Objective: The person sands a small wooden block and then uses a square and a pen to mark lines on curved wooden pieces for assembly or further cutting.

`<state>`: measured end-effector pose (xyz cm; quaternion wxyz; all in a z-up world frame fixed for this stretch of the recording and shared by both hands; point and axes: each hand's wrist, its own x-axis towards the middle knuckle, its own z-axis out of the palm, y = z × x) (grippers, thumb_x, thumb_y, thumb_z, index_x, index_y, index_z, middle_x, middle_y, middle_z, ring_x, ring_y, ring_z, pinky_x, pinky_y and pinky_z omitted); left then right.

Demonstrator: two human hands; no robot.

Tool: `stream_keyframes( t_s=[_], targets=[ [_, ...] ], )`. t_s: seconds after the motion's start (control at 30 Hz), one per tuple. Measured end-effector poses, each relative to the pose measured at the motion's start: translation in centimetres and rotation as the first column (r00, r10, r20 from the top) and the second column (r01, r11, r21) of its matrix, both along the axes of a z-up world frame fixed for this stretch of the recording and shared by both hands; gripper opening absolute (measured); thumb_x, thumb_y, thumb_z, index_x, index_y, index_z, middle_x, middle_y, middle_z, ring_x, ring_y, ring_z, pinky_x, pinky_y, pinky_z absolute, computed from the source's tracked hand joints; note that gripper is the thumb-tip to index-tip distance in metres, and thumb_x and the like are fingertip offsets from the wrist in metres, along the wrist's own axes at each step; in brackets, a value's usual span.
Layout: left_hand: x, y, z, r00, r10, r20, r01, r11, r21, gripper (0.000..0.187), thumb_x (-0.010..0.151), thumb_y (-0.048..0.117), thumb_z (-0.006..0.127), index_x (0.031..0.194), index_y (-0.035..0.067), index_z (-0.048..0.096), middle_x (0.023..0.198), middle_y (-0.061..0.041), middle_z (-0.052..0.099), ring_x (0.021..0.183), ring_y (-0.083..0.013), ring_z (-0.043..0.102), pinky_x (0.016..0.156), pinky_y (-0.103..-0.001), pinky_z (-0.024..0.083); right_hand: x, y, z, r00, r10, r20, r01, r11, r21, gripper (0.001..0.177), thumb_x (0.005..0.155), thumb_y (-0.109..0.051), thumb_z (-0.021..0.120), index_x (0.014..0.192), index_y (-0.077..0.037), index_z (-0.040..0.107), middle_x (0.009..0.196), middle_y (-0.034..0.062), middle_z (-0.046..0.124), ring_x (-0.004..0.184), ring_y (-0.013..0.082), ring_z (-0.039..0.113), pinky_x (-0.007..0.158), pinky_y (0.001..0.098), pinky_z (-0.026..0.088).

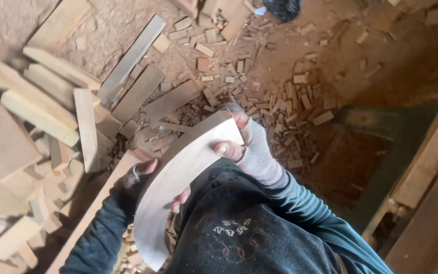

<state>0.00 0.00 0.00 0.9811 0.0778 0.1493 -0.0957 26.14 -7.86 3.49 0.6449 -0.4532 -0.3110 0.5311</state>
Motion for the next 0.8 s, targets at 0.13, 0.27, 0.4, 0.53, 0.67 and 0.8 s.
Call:
stream_keyframes(
  t_s=[0.13, 0.27, 0.4, 0.53, 0.67, 0.8],
  targets=[
    [-3.3, 1.1, -5.2, 0.995, 0.079, 0.067, -0.067, 0.984, -0.164, 0.104, 0.073, 0.081, 0.066, 0.122, -0.011, 0.06, 0.1, -0.041, 0.064, 0.088, -0.0507, 0.073, 0.086, -0.061, 0.059, -2.0, 5.2, -2.1, 0.99, 0.093, 0.104, -0.086, 0.994, -0.075, 0.049, 0.078, -0.024, 0.09, 0.112, 0.0, 0.063, 0.085, 0.0152, 0.071, 0.08, 0.0175, 0.065, 0.072, 0.0315, 0.059],
    [-4.7, 5.2, -5.3, 0.955, 0.291, -0.052, -0.295, 0.93, -0.221, 0.095, 0.08, 0.073, 0.064, 0.12, -0.013, 0.06, 0.095, -0.043, 0.065, 0.083, -0.0536, 0.073, 0.084, -0.066, 0.058, -3.7, 13.4, -2.8, 0.982, 0.169, 0.084, -0.161, 0.983, -0.092, 0.039, 0.08, -0.013, 0.088, 0.107, 0.002, 0.064, 0.08, 0.0147, 0.071, 0.076, 0.016, 0.065, 0.07, 0.03, 0.059],
    [-4.7, 14.1, -5.3, 0.888, 0.451, -0.086, -0.457, 0.886, -0.076, 0.087, 0.087, 0.066, 0.057, 0.12, -0.014, 0.059, 0.105, -0.043, 0.063, 0.092, -0.0533, 0.072, 0.087, -0.062, 0.06, -4.8, 23.8, -5.7, 0.972, 0.234, -0.026, -0.236, 0.97, -0.056, 0.027, 0.084, 0.002, 0.08, 0.105, 0.009, 0.064, 0.078, 0.0238, 0.074, 0.072, 0.0236, 0.073, 0.065, 0.0308, 0.061],
    [-4.9, 28.9, -3.4, 0.913, 0.351, 0.208, -0.404, 0.851, 0.337, 0.084, 0.094, 0.071, 0.058, 0.13, -0.005, 0.058, 0.115, -0.018, 0.07, 0.095, -0.0272, 0.072, 0.084, -0.045, 0.062, -3.8, 35.3, -9.3, 0.93, 0.367, 0.025, -0.36, 0.922, -0.141, 0.045, 0.087, -0.025, 0.082, 0.118, 0.001, 0.061, 0.103, 0.0093, 0.072, 0.093, 0.0202, 0.07, 0.078, 0.0322, 0.06],
    [-6.8, 43.3, -0.5, 0.864, 0.422, -0.276, -0.302, 0.871, 0.387, 0.073, 0.08, 0.056, 0.067, 0.107, -0.011, 0.07, 0.093, -0.024, 0.076, 0.077, -0.0307, 0.075, 0.073, -0.039, 0.061, -6.2, 50.6, -8.4, 0.921, 0.376, -0.107, -0.387, 0.914, -0.125, 0.048, 0.093, -0.039, 0.074, 0.118, 0.001, 0.061, 0.107, 0.0096, 0.069, 0.096, 0.0205, 0.067, 0.083, 0.0338, 0.056],
    [-9.8, 51.5, 1.7, 0.753, 0.531, -0.389, -0.048, 0.634, 0.772, 0.064, 0.085, 0.054, 0.059, 0.126, 0.006, 0.071, 0.089, -0.008, 0.085, 0.08, -0.0181, 0.081, 0.074, -0.033, 0.063, -9.5, 63.3, -4.1, 0.854, 0.504, 0.13, -0.495, 0.864, -0.092, 0.054, 0.104, -0.047, 0.056, 0.131, 0.0, 0.065, 0.137, 0.0153, 0.064, 0.131, 0.0289, 0.06, 0.113, 0.0435, 0.048]
  ],
)
